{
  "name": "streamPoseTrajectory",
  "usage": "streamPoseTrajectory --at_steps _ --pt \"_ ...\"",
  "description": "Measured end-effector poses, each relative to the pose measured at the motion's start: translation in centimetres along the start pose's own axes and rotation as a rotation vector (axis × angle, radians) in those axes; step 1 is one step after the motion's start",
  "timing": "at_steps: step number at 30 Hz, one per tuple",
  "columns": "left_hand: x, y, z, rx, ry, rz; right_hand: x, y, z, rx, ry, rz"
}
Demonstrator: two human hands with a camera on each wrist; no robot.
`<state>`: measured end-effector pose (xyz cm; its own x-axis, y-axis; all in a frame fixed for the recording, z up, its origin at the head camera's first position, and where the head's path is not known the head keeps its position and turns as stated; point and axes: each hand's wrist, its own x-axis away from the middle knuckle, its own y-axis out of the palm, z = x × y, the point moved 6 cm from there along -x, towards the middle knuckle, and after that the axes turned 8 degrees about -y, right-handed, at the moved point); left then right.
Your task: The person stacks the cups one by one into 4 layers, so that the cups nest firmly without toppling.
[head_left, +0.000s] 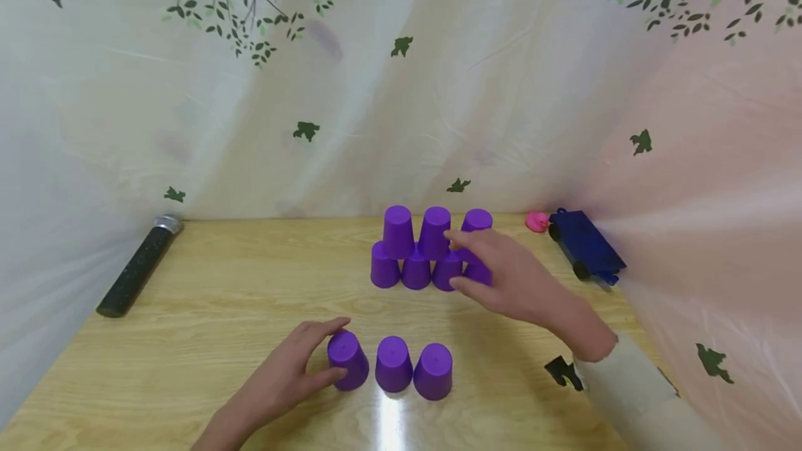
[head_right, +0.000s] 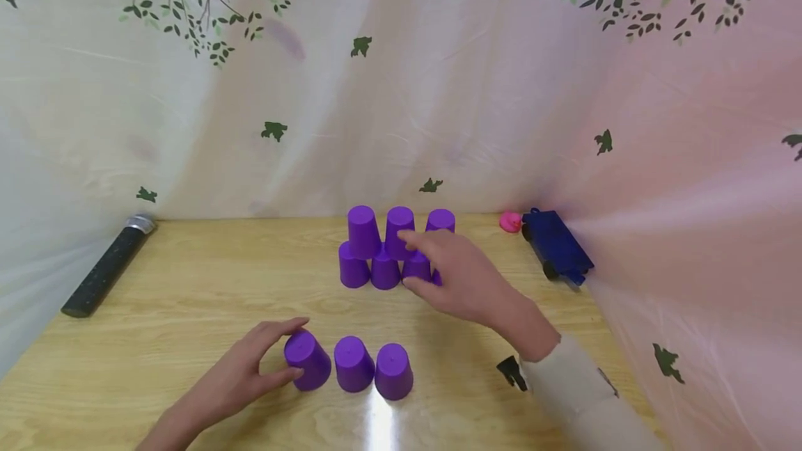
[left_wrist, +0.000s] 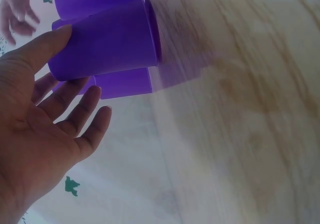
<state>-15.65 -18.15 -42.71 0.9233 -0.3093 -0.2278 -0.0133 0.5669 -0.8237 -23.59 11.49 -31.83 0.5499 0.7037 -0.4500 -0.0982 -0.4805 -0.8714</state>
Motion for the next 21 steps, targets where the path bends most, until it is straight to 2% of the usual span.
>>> streamPoseTrajectory --at_steps 2,4,7,10,13,21 --pt "-0.1 -0.1 0.1 -0.005 0.008 0.006 1.1 0.9 -0.9 -0.064 -0.028 -0.051" --pt "-0.2 -0.2 0.1 -0.009 0.003 0.008 2.2 2.2 -1.5 -0.139 -0.014 -0.121" --pt "-0.3 -0.3 0.0 -0.009 -0.022 -0.002 3.7 4.5 -1.9 -0.259 0.065 -0.225" --pt "-0.4 -0.4 0.0 -0.006 -0.033 -0.011 4.9 6.5 -2.0 -0.329 0.144 -0.3" --pt "-0.4 -0.4 0.1 -0.008 -0.029 -0.012 5.7 7.7 -2.0 -0.352 0.164 -0.314" --pt "-0.4 -0.4 0.1 -0.009 -0.035 -0.014 6.4 8.8 -2.9 -0.362 0.08 -0.272"
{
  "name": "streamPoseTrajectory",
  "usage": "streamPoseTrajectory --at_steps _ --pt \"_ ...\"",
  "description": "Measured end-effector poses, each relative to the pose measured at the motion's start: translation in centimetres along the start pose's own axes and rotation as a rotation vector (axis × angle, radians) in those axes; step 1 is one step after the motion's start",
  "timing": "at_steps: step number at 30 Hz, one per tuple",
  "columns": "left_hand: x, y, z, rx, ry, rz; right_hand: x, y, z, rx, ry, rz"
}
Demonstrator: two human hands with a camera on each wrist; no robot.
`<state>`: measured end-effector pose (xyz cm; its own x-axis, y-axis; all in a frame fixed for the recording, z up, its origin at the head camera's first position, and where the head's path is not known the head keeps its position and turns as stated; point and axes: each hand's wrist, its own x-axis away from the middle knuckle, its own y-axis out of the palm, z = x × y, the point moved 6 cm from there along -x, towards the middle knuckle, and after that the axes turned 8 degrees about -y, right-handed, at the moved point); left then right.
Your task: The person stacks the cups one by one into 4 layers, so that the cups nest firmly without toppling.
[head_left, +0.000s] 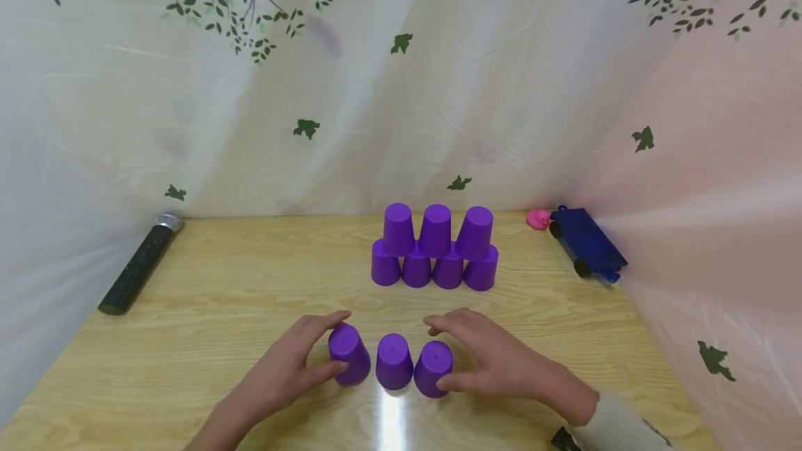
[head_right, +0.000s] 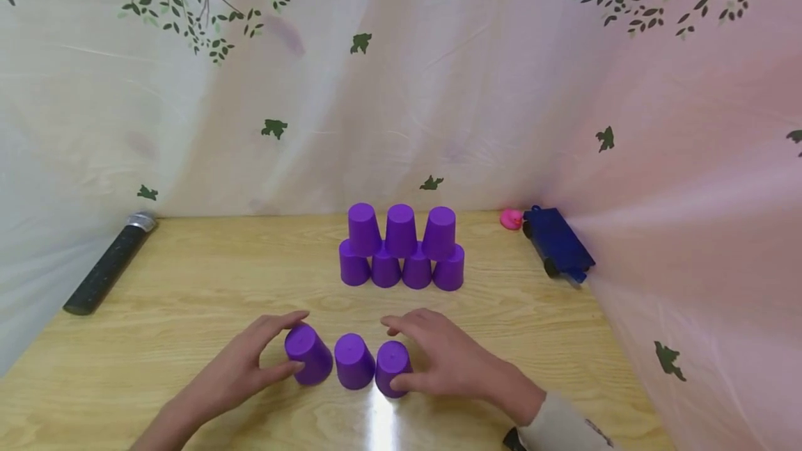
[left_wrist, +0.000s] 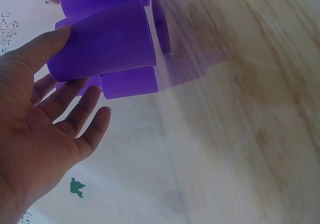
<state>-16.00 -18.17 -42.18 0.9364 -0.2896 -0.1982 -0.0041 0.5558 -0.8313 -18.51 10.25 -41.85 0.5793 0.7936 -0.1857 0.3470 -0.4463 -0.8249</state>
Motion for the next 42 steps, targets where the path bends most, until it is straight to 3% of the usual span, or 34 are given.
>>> streamPoseTrajectory --at_steps 15,25,32,42 --pt "-0.1 0.2 0.0 0.007 -0.007 -0.004 0.1 1.4 0.1 0.021 0.027 -0.012" --pt "-0.1 0.1 0.2 -0.008 -0.014 0.0 0.5 1.7 0.3 0.035 0.057 0.023" --pt "-0.2 -0.1 0.3 -0.013 -0.004 0.011 0.9 1.0 0.2 0.021 0.091 0.07" --pt "-0.5 -0.4 0.7 -0.025 0.044 0.041 1.2 -1.7 -0.5 0.061 0.084 0.2"
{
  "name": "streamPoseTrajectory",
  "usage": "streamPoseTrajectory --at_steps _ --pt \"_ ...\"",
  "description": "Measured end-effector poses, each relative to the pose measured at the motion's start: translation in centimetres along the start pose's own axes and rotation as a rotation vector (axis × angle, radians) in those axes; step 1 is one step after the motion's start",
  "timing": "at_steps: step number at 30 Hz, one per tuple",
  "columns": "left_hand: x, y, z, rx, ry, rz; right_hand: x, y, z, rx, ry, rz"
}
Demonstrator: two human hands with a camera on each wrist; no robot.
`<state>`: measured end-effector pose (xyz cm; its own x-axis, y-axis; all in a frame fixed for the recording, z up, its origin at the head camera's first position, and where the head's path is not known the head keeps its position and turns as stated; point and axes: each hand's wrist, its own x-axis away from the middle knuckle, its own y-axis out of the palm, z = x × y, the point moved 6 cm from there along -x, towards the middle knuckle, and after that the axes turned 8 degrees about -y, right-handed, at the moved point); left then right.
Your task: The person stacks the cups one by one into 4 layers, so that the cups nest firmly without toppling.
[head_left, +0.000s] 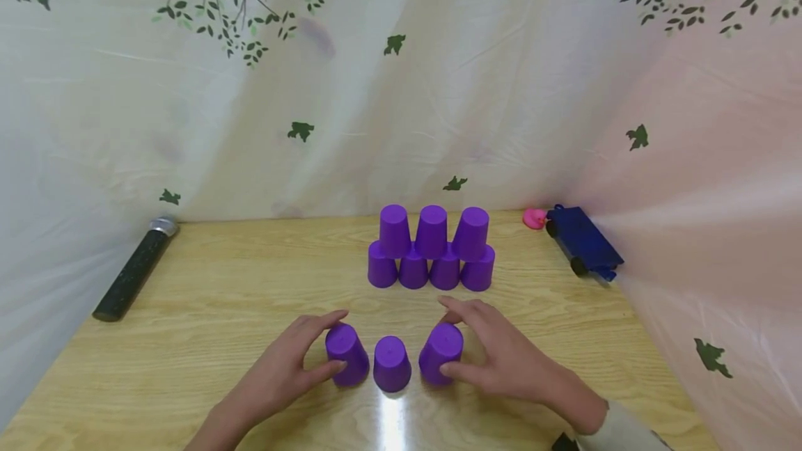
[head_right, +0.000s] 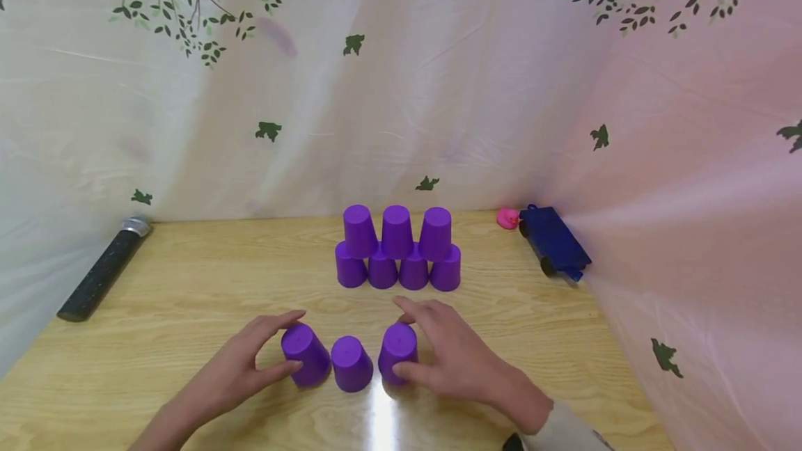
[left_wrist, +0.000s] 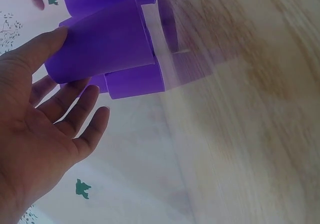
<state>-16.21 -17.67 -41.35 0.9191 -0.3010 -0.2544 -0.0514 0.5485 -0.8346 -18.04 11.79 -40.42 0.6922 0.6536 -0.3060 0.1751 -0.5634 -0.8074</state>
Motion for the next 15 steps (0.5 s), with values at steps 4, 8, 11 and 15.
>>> streamPoseTrajectory --at_steps 4,8,11,15 --pt "-0.1 -0.2 0.2 -0.005 0.016 0.013 -0.3 -1.4 -0.3 -0.013 0.004 0.045" --pt "-0.2 -0.5 0.3 -0.012 0.029 0.025 -0.6 -2.6 -0.5 -0.03 -0.004 0.084" --pt "-0.4 -0.7 0.4 -0.018 0.039 0.03 -0.7 -3.3 -0.6 -0.024 -0.016 0.103" --pt "-0.6 -1.1 0.7 -0.02 0.056 0.031 -0.8 -4.1 -0.7 -0.021 -0.029 0.133"
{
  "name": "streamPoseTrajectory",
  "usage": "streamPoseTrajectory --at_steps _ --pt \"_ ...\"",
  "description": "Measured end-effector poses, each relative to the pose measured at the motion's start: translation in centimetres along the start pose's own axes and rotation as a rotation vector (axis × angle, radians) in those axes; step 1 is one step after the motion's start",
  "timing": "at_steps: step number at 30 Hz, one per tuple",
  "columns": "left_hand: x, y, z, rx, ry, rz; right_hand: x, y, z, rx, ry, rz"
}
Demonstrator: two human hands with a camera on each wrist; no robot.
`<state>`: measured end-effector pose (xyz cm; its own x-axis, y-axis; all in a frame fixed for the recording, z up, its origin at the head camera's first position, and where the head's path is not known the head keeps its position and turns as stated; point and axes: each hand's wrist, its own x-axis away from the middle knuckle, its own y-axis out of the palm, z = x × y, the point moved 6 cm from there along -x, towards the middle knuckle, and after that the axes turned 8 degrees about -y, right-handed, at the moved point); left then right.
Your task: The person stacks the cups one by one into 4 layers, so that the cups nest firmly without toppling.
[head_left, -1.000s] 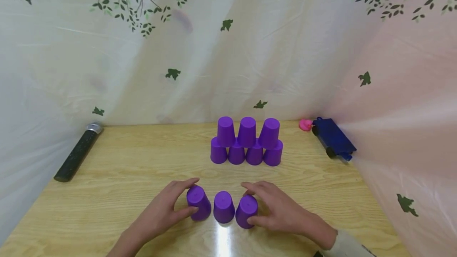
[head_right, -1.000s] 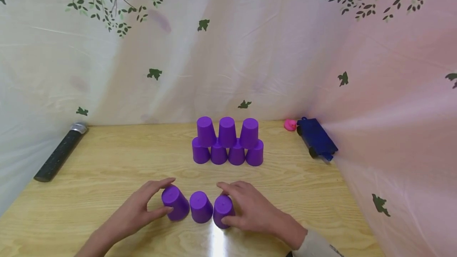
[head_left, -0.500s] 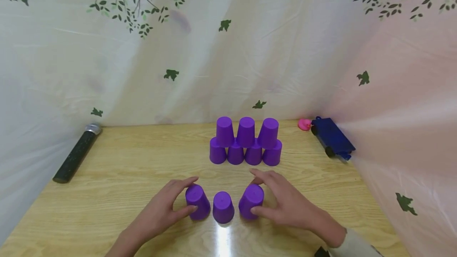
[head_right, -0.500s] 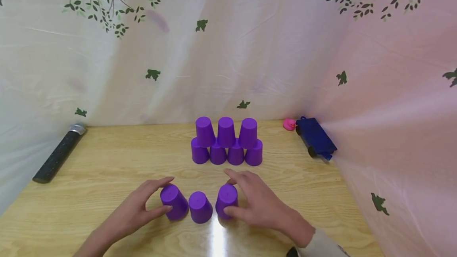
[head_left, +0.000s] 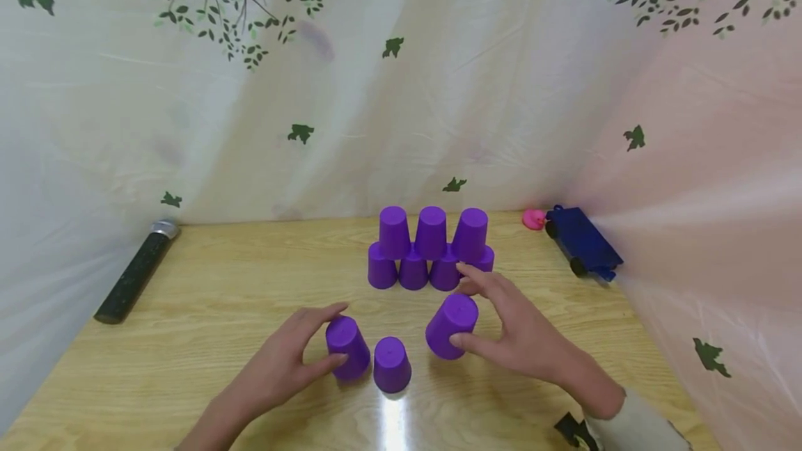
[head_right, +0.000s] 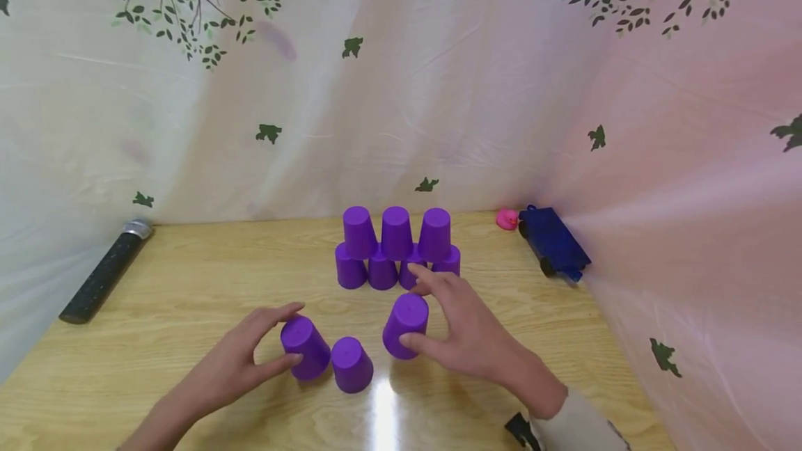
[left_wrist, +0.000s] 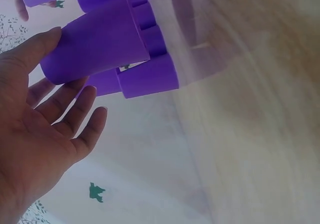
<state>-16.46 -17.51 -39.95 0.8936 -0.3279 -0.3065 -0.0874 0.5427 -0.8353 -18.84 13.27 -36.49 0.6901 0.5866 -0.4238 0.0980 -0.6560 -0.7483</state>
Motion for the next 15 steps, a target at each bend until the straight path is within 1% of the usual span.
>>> streamPoseTrajectory --at_steps 3,8,11,13,15 --pt "-0.3 -0.4 0.3 0.004 0.022 0.007 -0.3 -0.6 -0.1 0.001 -0.021 0.033" --pt "-1.1 -1.1 0.9 0.015 0.061 0.012 -0.8 -1.6 -0.2 0.033 -0.065 0.082" --pt "-1.6 -1.5 1.3 0.014 0.089 0.012 -1.1 -2.1 -0.2 0.026 -0.053 0.09" --pt "-2.0 -2.0 1.5 0.009 0.103 0.017 -1.4 -2.4 -0.2 0.009 -0.033 0.089" --pt "-2.4 -2.5 1.8 0.007 0.111 0.02 -1.7 -2.7 -0.2 0.002 -0.032 0.093"
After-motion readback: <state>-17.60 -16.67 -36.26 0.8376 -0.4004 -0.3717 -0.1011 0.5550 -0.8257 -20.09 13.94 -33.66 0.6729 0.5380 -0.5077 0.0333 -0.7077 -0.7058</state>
